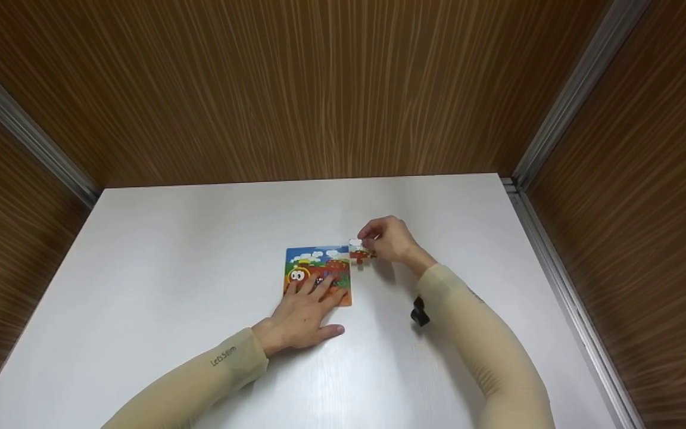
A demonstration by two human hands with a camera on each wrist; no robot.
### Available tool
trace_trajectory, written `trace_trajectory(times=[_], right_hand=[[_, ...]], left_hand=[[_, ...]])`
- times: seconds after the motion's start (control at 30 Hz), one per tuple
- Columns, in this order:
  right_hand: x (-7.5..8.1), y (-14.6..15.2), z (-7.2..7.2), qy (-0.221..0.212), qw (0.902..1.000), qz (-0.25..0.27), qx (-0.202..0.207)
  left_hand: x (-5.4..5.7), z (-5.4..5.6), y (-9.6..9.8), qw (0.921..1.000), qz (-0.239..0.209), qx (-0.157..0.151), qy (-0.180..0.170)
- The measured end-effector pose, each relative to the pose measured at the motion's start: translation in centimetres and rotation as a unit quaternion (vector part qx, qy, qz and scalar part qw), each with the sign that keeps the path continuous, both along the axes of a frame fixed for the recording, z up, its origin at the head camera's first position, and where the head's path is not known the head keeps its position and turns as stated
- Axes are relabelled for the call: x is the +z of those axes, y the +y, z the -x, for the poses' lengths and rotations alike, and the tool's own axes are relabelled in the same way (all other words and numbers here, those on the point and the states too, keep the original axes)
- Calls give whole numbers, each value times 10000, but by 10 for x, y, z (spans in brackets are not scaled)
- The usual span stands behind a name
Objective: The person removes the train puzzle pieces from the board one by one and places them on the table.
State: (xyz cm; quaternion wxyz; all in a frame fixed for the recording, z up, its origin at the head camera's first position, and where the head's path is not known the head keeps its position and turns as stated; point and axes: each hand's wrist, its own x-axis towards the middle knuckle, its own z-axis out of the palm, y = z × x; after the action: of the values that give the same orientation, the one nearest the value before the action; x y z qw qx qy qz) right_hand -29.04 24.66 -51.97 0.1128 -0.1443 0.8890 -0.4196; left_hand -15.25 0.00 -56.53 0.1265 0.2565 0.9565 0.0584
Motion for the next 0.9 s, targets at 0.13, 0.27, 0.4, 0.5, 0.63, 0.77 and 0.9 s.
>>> trace_trajectory(times=[0.13, 0.27, 0.4, 0.5, 0.63, 0.77, 0.9], right_hand=[[3, 10, -1, -102, 9997, -38, -196], [7, 22, -2, -111, 9993, -80, -353], [9, 34, -3, 68, 9989, -154, -430], [10, 43, -3, 100, 9984, -219, -516], [10, 56, -3, -90, 9974, -292, -656], [10, 67, -3, -258, 9960, -333, -787], [8, 79, -3, -288, 9946, -358, -926]], left_hand=[[0, 0, 0, 10000, -8, 14, -17], [-1, 0, 0, 10000, -38, 0, -23], [-2, 1, 0, 10000, -23, -10, 1], [-2, 1, 0, 10000, -16, -15, 17], [-2, 2, 0, 10000, -49, 2, -15], [-2, 1, 0, 10000, -68, 7, -31], [-2, 0, 1, 9999, -95, 0, -35]])
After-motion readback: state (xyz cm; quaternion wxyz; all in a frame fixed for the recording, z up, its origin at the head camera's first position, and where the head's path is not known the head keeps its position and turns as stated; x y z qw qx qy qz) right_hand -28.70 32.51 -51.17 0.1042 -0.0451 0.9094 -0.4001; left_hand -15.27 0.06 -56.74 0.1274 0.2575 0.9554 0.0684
